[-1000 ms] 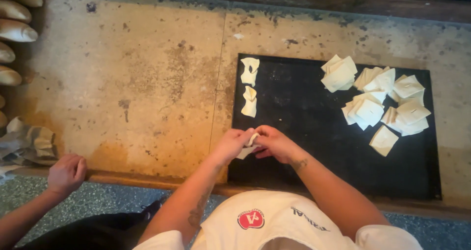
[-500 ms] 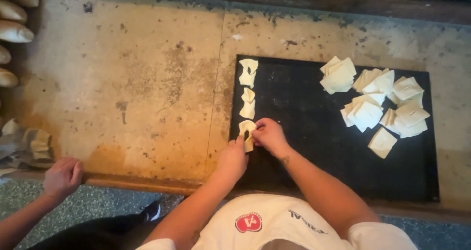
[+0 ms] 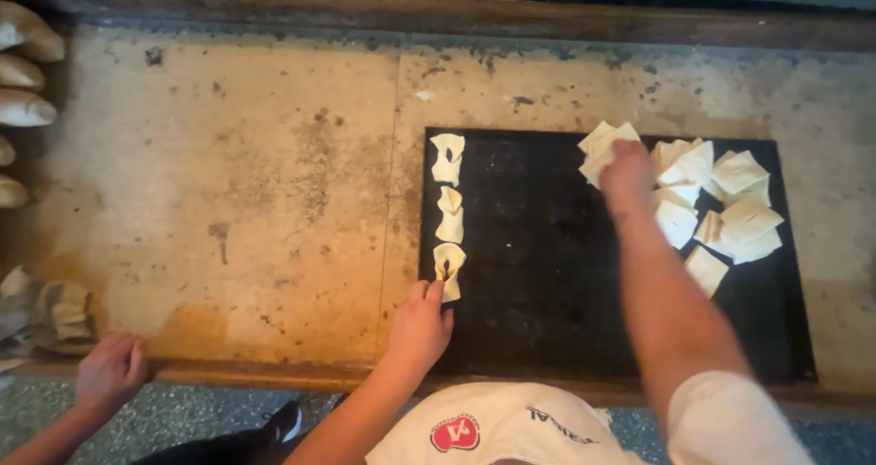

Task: Shaping pre-cut squares of pastry dough into a specific form and arranging them on a baking tray.

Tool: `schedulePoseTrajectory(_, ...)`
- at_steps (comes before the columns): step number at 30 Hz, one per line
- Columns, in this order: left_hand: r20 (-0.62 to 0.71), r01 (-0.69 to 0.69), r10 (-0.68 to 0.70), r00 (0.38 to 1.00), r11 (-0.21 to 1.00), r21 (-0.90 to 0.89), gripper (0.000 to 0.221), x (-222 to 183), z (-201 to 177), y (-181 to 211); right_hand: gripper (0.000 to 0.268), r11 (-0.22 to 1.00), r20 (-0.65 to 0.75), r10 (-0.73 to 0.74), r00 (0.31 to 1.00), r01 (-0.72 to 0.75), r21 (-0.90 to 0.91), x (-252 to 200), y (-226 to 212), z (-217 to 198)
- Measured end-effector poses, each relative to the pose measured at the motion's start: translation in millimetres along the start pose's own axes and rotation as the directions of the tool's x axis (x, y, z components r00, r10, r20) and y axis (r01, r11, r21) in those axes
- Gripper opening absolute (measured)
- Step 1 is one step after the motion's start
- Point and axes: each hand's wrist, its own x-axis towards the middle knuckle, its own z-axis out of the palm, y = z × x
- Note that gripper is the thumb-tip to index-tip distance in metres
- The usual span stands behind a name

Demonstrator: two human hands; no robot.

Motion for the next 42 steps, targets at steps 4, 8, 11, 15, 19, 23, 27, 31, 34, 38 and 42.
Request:
schedulePoseTrajectory(4, -0.050, -0.048, 0.047, 0.998, 0.999, -0.019, 0.042, 1.4, -4.7, 5.9, 0.064, 0.962, 0.105, 0.248, 0.963, -0.232, -0.142, 0.9, -29.0, -83.6)
schedulePoseTrajectory(8, -0.086, -0.147, 0.139, 0.987, 0.984, -0.101, 0.033, 12.7, -24.1, 20.3, 0.029, 0.974, 0.128, 0.175, 0.976, -0.152, -0.170, -14.5, -11.7, -84.7)
schedulePoseTrajectory(11, 0.026, -0.060, 0.082, 0.996, 0.879, -0.474, 0.032, 18.9, -53.3, 47.6, 0.022, 0.986, 0.127, -0.162, 0.979, 0.166, -0.021, -58.7, -51.6, -131.0)
schedulePoseTrajectory(15, 0.452, 0.460, 0.188, 0.872, -0.002, -0.888, 0.050, 31.2, -57.8, 90.8, 0.022, 0.801, -0.257, -0.531, 0.807, 0.577, 0.158, -144.7, -100.3, -149.5)
schedulePoseTrajectory(19, 0.272, 0.276, 0.057, 0.961, -0.086, -0.957, 0.030, 50.8, -60.6, 117.1, 0.015, 0.670, -0.405, -0.589, 0.699, 0.703, 0.238, -212.2, -147.7, -144.8)
schedulePoseTrajectory(23, 0.177, 0.169, 0.104, 0.979, 0.074, -0.983, 0.025, 55.7, -50.4, 99.4, 0.048, 0.636, -0.242, -0.321, 0.916, 0.398, 0.661, -217.5, -179.3, -179.4)
schedulePoseTrajectory(27, 0.152, 0.141, 0.134, 0.979, 0.087, -0.986, 0.025, 44.6, -54.8, 95.3, 0.054, 0.151, 0.293, 0.116, 0.949, -0.308, 0.939, -204.0, -199.4, -178.7)
schedulePoseTrajectory(31, 0.134, 0.133, 0.018, 0.991, 0.036, -0.990, 0.025, 25.7, -98.5, 99.4, 0.039, -0.150, 0.394, 0.161, 0.905, -0.372, 0.916, -200.8, -205.9, -167.6)
schedulePoseTrajectory(34, 0.145, 0.144, -0.017, 0.989, -0.057, -0.988, 0.023, 32.7, -86.8, 98.9, 0.027, -0.068, 0.289, 0.196, 0.937, -0.281, 0.957, -202.8, -192.7, -116.6)
schedulePoseTrajectory(38, 0.070, 0.066, -0.045, 0.997, -0.084, -0.994, 0.022, 24.6, -96.7, 104.4, 0.027, -0.144, 0.328, 0.182, 0.927, -0.305, 0.942, -201.6, -218.5, -135.4)
schedulePoseTrajectory(42, 0.000, 0.010, -0.144, 0.990, 0.066, -0.998, 0.023, 14.3, -112.7, 114.1, 0.026, -0.281, 0.348, 0.025, 0.937, -0.327, 0.902, -199.5, -215.8, -123.2)
